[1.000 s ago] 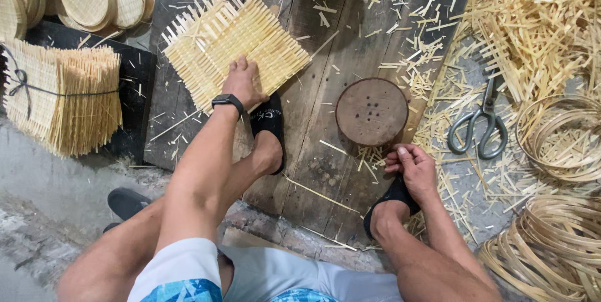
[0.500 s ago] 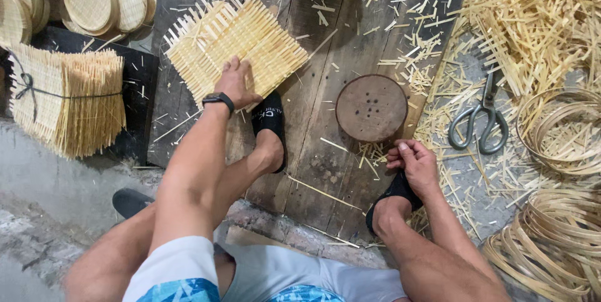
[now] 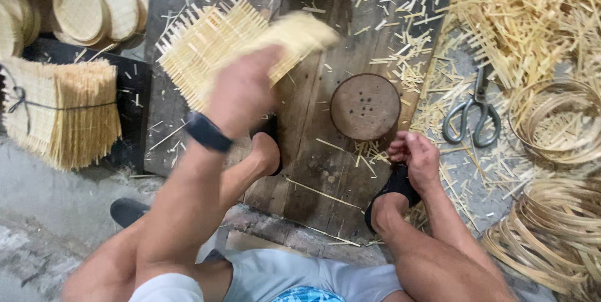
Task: The person repeatedly places a circular bamboo frame over a woven bamboo mat, trims the protruding weave with shears, and stacks the finished pieces. The person uses a wooden block to hold the frame steady while cutting.
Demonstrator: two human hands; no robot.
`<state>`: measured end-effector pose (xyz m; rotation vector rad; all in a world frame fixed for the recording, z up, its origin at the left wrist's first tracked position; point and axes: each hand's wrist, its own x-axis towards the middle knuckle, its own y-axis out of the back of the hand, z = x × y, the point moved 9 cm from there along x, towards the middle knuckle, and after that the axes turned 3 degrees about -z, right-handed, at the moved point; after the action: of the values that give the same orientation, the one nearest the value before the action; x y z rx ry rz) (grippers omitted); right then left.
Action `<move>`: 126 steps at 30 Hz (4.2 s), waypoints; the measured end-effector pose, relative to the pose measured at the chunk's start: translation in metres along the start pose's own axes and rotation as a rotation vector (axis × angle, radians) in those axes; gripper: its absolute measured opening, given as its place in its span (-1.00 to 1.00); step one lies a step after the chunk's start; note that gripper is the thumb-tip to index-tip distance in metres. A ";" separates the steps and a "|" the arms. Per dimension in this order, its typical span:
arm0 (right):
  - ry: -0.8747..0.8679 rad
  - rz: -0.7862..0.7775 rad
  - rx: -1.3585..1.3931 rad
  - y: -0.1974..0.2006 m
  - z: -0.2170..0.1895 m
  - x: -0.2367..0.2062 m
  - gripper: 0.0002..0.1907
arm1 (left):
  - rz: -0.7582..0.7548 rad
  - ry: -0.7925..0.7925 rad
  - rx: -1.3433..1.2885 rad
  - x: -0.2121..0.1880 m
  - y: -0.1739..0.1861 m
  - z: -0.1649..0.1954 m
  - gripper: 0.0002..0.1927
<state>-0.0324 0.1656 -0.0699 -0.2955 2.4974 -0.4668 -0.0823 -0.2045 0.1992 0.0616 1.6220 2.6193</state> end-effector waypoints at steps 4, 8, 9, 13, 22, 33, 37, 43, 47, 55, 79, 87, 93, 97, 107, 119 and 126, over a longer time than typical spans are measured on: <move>-0.042 -0.113 0.234 -0.024 -0.044 0.008 -0.51 | -0.206 -0.394 -0.037 -0.023 -0.132 0.102 -0.20; -0.027 0.099 -0.305 -0.016 -0.056 0.029 -0.67 | -0.298 -0.527 -0.050 -0.062 -0.210 0.118 -0.30; -0.017 0.105 -0.275 -0.015 -0.053 0.033 -0.68 | -0.309 -0.509 -0.101 -0.065 -0.219 0.111 -0.32; 0.003 0.152 -0.261 -0.008 -0.038 0.041 -0.72 | -0.291 -0.008 -0.272 -0.043 -0.237 0.030 -0.58; 0.151 0.190 -0.342 -0.009 -0.044 0.040 -0.68 | -0.206 0.686 -1.098 -0.013 -0.296 -0.097 -0.59; 0.183 0.315 -0.533 0.013 -0.053 0.033 -0.52 | -0.223 0.750 -1.084 -0.012 -0.263 -0.076 -0.36; 0.169 0.608 -0.697 0.118 -0.089 0.012 -0.68 | -0.145 0.892 -0.823 -0.019 -0.236 -0.085 -0.16; 0.166 1.159 -1.000 0.296 -0.135 -0.041 -0.44 | 0.180 0.728 -0.832 -0.022 -0.188 -0.097 -0.29; 0.010 1.133 -0.482 0.343 -0.120 -0.030 -0.37 | 0.213 0.709 -0.780 -0.027 -0.173 -0.091 -0.37; 0.208 0.743 -0.551 0.205 -0.192 -0.042 -0.82 | 0.190 0.322 -0.741 0.009 -0.144 0.037 -0.70; 0.085 -0.126 -0.247 -0.090 -0.229 -0.058 -0.55 | -0.155 0.631 -1.997 -0.010 -0.153 0.118 -0.63; 0.092 -0.082 -0.370 -0.083 -0.216 -0.041 -0.68 | -0.089 0.689 -2.025 -0.008 -0.164 0.066 -0.66; 0.093 0.134 -0.551 -0.051 -0.164 -0.012 -0.79 | 0.118 0.752 -1.728 -0.015 -0.192 0.006 -0.89; 0.121 0.284 -0.691 -0.031 -0.117 0.025 -0.79 | 0.245 0.550 -1.050 -0.010 -0.204 -0.032 -0.85; 0.373 0.461 -0.938 -0.032 -0.098 0.025 -0.79 | 0.106 0.571 -0.514 -0.010 -0.226 -0.052 -0.79; 0.291 0.535 -0.978 -0.023 -0.093 0.034 -0.79 | 0.133 0.627 -0.430 -0.007 -0.221 -0.052 -0.80; 0.208 0.563 -0.975 -0.015 -0.086 0.036 -0.79 | 0.104 0.706 -0.535 -0.011 -0.232 -0.061 -0.81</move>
<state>-0.1097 0.1638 -0.0155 0.1172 2.6626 1.0083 -0.0680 -0.1561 -0.0360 -0.9100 0.9479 3.2700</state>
